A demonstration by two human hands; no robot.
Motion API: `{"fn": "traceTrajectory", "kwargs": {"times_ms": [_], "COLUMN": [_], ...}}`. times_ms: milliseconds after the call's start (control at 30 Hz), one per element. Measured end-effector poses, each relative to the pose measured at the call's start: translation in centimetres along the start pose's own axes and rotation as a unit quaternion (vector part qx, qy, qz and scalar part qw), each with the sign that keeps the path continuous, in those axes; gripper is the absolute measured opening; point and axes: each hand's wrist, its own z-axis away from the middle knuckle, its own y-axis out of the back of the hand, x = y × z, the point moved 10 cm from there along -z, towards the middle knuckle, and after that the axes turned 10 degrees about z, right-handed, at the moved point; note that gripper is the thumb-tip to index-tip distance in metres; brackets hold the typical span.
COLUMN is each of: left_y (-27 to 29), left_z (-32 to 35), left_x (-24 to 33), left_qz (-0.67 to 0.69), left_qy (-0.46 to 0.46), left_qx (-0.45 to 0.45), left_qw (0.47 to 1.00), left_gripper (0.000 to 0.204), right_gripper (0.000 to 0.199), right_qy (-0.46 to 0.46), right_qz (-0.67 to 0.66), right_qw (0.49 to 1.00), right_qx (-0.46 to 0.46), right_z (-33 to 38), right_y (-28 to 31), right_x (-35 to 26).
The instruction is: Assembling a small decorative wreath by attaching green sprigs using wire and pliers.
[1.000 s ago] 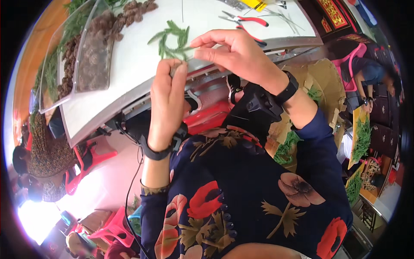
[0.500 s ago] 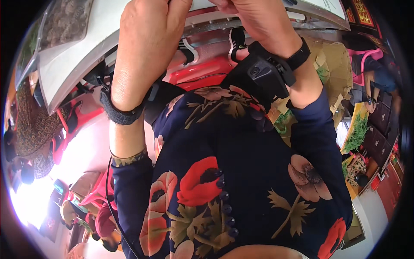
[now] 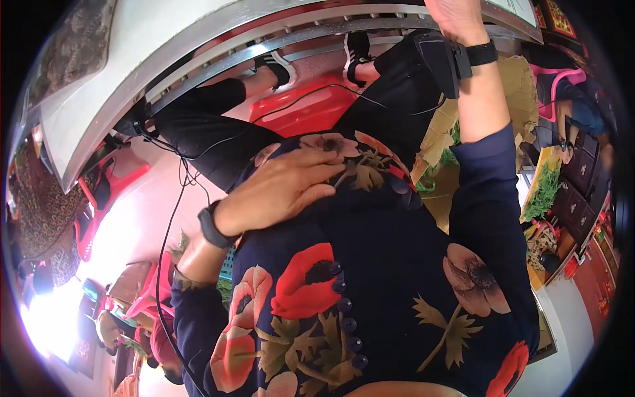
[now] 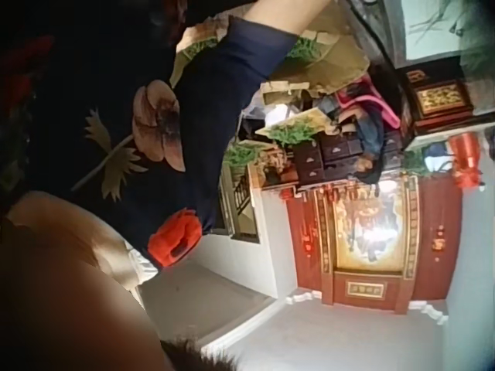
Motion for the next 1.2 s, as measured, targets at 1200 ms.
{"fn": "traceTrajectory", "kwargs": {"times_ms": [1200], "left_y": [6.3], "left_z": [0.9], "left_x": [4.8], "left_qz": [-0.134], "left_qy": [0.040], "left_qx": [-0.030], "left_qw": [0.990], "left_gripper": [0.022], "right_gripper": [0.016], "right_qy": [-0.044], "right_qz": [-0.006], "right_qw": [0.999], "right_qx": [0.014], "right_z": [-0.1], "right_y": [1.6], "right_x": [2.4]}}
